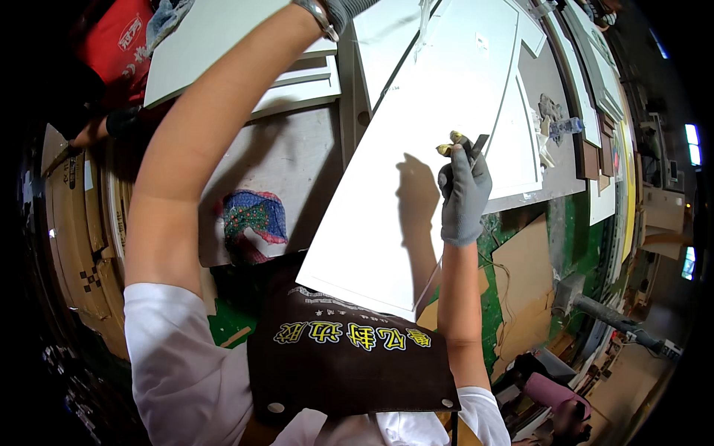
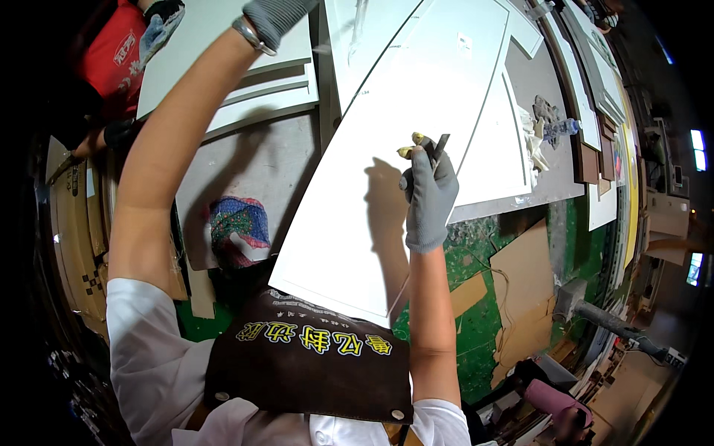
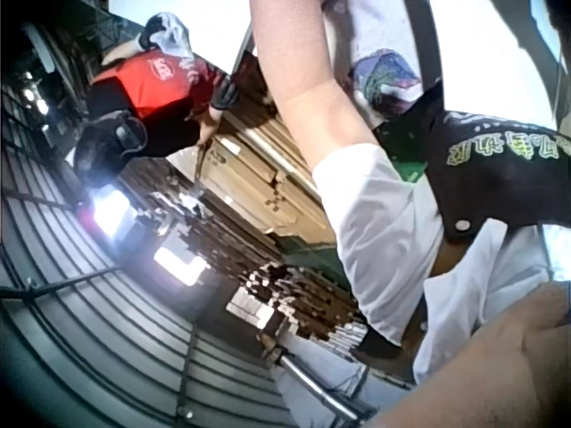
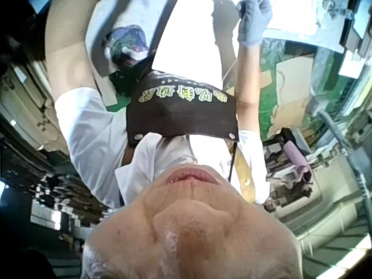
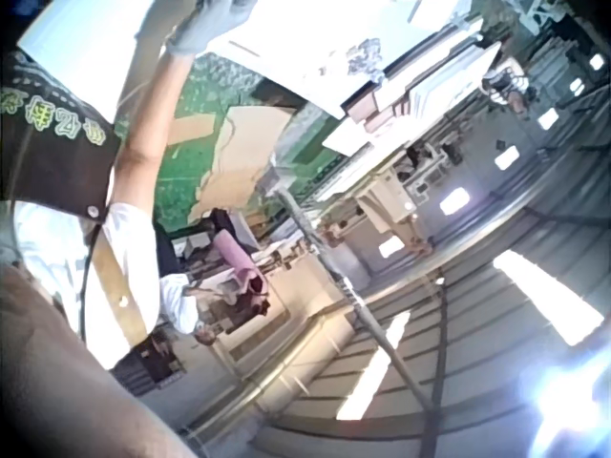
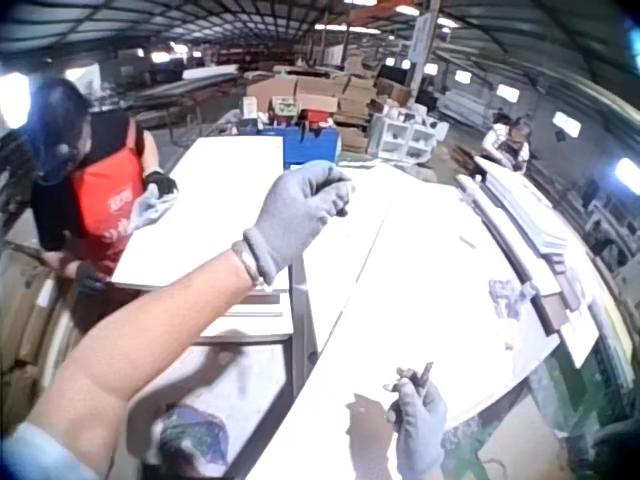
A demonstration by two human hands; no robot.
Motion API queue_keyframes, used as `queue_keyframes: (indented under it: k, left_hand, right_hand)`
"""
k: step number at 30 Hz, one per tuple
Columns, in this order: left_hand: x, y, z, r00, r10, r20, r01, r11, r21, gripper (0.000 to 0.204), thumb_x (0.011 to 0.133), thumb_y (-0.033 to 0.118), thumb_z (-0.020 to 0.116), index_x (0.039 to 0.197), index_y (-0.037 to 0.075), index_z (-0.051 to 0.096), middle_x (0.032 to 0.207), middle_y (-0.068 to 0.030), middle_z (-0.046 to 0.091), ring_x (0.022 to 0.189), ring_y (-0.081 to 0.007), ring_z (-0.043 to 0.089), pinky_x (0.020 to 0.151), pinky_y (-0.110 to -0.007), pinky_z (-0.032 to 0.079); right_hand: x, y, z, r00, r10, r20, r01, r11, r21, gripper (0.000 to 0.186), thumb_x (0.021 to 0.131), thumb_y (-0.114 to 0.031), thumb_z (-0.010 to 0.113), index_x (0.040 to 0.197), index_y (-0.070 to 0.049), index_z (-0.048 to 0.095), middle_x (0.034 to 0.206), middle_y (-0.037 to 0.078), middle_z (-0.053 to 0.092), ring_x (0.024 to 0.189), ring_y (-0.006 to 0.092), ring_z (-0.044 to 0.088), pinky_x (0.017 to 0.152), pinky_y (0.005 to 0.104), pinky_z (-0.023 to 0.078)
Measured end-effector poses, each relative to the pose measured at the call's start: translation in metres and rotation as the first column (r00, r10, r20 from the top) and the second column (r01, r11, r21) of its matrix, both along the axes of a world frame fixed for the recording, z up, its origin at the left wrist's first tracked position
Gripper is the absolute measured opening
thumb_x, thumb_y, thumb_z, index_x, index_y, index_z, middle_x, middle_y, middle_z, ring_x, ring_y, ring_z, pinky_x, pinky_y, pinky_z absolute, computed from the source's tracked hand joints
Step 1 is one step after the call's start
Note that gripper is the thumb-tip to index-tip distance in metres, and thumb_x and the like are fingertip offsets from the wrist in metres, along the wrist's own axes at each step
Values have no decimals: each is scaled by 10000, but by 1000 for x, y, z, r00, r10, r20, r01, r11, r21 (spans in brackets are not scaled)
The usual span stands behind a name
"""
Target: The person uses a utility knife to trim excess edge banding from a white wooden panel. They carefully scrape along the edges to remove the material and then peel off the loose strips by hand. The person flips the panel over to continue trimming the other side.
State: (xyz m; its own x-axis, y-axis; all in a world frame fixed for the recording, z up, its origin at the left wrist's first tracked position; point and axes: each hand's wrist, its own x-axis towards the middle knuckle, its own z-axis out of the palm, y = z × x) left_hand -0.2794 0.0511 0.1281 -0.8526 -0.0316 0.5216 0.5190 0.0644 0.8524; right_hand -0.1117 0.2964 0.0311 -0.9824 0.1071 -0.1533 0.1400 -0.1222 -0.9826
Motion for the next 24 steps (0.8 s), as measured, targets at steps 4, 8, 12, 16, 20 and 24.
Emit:
queue_keyframes:
  k: [4,8,12,16,20,24]
  left_hand:
    - [26,-2,3,996,82,20,-81,995,-55,126,940,132,657,973,10,653,810,0,639,733,-74,585,669,-231,485]
    - [72,-16,-63,918,296,264,-222,935,-277,237,981,152,605,1135,-16,669,1041,-70,707,968,-129,672,846,-264,550]
    - [141,-22,-153,862,316,396,-286,949,-133,207,959,89,593,1110,-4,699,982,-55,715,862,-105,647,782,-240,525]
    - [220,-3,-180,695,350,628,-396,915,-72,206,971,76,568,1126,-9,671,934,-73,691,812,-117,637,737,-249,527]
    - [260,-2,-186,604,96,791,-434,873,225,214,982,77,550,1150,-34,623,873,-77,638,741,-113,613,660,-256,528]
    - [242,5,-175,624,121,772,-414,889,195,238,990,126,556,1164,-19,630,911,-46,633,676,-97,589,592,-226,509]
  right_hand:
    - [-11,11,-11,988,151,13,-152,975,164,325,967,-206,638,1198,22,635,856,38,669,590,31,496,504,193,405]
    - [-32,19,-39,957,287,49,-288,909,302,288,948,-242,648,1124,-18,693,846,67,691,658,109,594,596,254,488]
    - [-61,-19,-36,913,403,64,-357,711,606,406,884,-420,632,1005,-40,709,829,163,698,784,303,678,743,382,521]
    - [-95,-43,-42,827,541,149,-384,351,854,450,836,-478,634,894,-38,708,863,165,716,806,319,683,755,395,523]
    - [-118,-50,-35,716,610,339,-627,351,695,410,813,-432,622,842,-34,716,845,163,715,821,329,685,757,403,521]
    - [-135,-44,-69,913,408,11,-258,557,789,383,805,-386,607,820,-17,705,768,183,689,747,323,673,728,413,516]
